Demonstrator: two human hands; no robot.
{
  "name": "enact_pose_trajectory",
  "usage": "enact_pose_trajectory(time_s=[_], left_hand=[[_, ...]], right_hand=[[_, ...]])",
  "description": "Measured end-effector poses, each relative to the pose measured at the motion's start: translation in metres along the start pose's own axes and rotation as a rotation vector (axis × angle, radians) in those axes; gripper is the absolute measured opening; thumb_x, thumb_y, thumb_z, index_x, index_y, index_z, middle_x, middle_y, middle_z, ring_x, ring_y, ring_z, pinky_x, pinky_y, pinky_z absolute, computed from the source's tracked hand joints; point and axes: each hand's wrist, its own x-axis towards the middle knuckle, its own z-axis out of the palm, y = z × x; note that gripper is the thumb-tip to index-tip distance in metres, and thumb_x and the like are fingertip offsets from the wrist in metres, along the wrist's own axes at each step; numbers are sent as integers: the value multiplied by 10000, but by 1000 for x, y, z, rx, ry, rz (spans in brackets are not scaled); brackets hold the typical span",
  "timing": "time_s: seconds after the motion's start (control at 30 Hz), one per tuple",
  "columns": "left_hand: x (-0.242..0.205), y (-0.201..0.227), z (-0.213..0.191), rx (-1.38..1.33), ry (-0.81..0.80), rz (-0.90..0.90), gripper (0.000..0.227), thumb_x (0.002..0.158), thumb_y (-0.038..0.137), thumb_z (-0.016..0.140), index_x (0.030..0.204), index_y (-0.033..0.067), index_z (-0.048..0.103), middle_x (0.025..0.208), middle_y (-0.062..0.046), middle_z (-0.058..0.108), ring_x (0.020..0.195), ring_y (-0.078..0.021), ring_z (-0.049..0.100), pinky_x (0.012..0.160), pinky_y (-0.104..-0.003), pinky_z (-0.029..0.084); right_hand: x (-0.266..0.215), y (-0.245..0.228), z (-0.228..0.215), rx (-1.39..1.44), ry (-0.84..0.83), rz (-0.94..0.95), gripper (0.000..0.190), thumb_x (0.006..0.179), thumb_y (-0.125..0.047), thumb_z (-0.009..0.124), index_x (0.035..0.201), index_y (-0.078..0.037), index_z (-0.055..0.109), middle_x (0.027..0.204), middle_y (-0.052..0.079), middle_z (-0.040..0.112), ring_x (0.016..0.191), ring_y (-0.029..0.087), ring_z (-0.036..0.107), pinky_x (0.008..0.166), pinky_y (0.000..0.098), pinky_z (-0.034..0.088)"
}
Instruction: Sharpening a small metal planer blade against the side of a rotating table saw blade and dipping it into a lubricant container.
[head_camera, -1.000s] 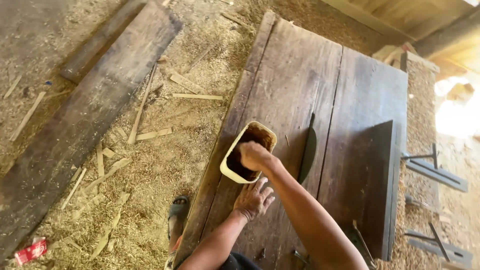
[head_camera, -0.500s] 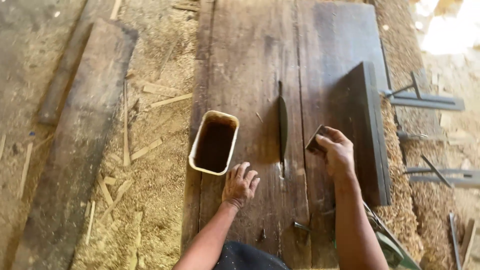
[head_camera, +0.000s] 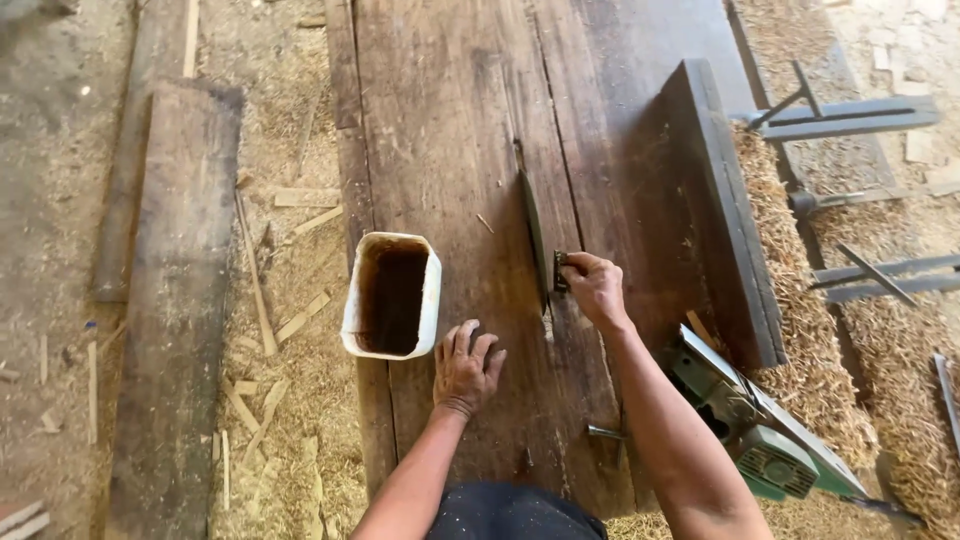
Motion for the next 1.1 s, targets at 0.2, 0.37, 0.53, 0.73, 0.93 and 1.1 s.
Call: enact_pose_trajectory(time_s=[0.2,0.37,0.53,0.73,0.93,1.1], left_hand=[[-1,-1,1,21,-18,27,292,912,387,723,1132,199,679,1407,-98,504,1318,-340,449,1077,-517,368],[0,0,0,42,-19,48,298,913,390,723,1140,202,678,1398,-90,504,1312,-336,455,1071,-521,370],[0,0,2,32,2,44,294,913,384,721,1140,202,679,1383,-73,512,1302,-324,454,1050,-513,379],[-2,-4,6,60,-14,53,246,970,385,664,1134,202,680,1401,-75,494,1309,-319,441,1064,-510,366],[-3,-4,6,58,-22,46,235,987,383,634,1134,206,682,1411,-81,483,1322,-320,429,1074,-512,357],[-3,-5,7,61,-31,38,238,994,383,628,1143,207,685,1417,-81,482,1322,-322,429,1074,-513,354]], right_hand=[[-4,-6,9,-65,8,-95,211,901,-94,744,1098,-21,770,936,132,798,795,122,747,721,289,588],[-8,-16,10,-76,30,-94,193,901,-107,732,1078,-40,766,901,140,789,775,170,768,705,307,594],[-7,-6,17,-183,88,-214,167,899,-103,740,1052,-38,759,918,181,765,814,269,765,717,371,588],[-10,-25,17,-170,64,-153,152,949,-80,674,1082,-51,740,961,163,773,833,279,775,723,375,596],[-5,-27,18,-170,76,-154,172,936,-79,688,1096,-55,747,967,173,770,847,281,776,744,377,594],[-1,-28,19,-178,95,-156,174,920,-86,707,1086,-54,747,955,180,767,857,290,767,746,379,584]])
